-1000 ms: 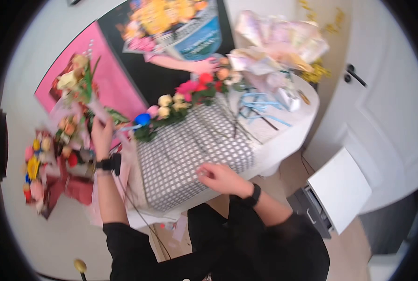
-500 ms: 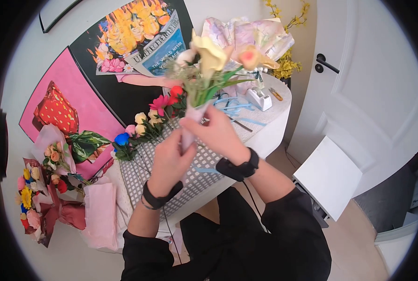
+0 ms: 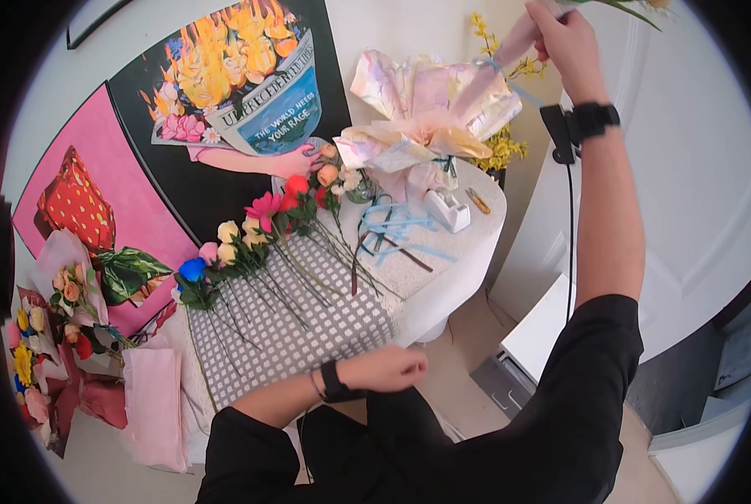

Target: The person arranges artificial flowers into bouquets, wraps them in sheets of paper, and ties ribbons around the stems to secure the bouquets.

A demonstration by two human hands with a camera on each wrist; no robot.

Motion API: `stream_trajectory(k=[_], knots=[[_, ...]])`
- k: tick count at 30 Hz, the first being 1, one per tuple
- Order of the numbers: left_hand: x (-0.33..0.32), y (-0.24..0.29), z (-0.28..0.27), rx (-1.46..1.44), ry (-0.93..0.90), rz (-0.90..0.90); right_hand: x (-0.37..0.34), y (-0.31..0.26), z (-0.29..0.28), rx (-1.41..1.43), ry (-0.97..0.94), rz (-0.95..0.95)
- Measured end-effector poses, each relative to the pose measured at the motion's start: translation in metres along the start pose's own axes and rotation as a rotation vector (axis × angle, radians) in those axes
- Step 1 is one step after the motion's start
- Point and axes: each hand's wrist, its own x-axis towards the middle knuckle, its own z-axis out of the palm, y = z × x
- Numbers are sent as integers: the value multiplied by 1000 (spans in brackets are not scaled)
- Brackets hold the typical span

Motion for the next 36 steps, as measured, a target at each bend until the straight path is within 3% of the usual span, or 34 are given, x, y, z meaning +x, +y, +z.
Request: stream_trajectory(k=[4,7,16,19,21,25,27,28,30,31,33,36], knots=[[4,-25,27,-50,-213,15,24,2,56,-75,45,-60],[6,-37,28,-102,-125,-57,40,37,100,-268,-18,2],[-5,-39,23,-28,-94,-109,4,92,188,-318,-257,63],[-6,-37,24,-33,-101,-115,6,98,191,-378,-276,-64],[-7,-38,25,-40,-112,-116,15,102,193,-468,-178,-238],[-6,-39,27,-14,-90,-79,19,109,188,-511,-213,-192],[-5,-41,26,-10,-88,-70,15,117,190,-471,-206,-495],[-6,-42,27,-2,-105,-78,14,116,189,-470,-204,-498],[-6,-45,30,9,-117,-86,6,110,185,-406,-264,-204],[-7,-46,31,-7,-122,-81,3,100,182,-405,-264,-206],[-7,-45,30,-23,-126,-79,4,82,177,-348,-209,27],[-6,-42,27,-48,-149,-104,18,90,163,-218,-188,26]])
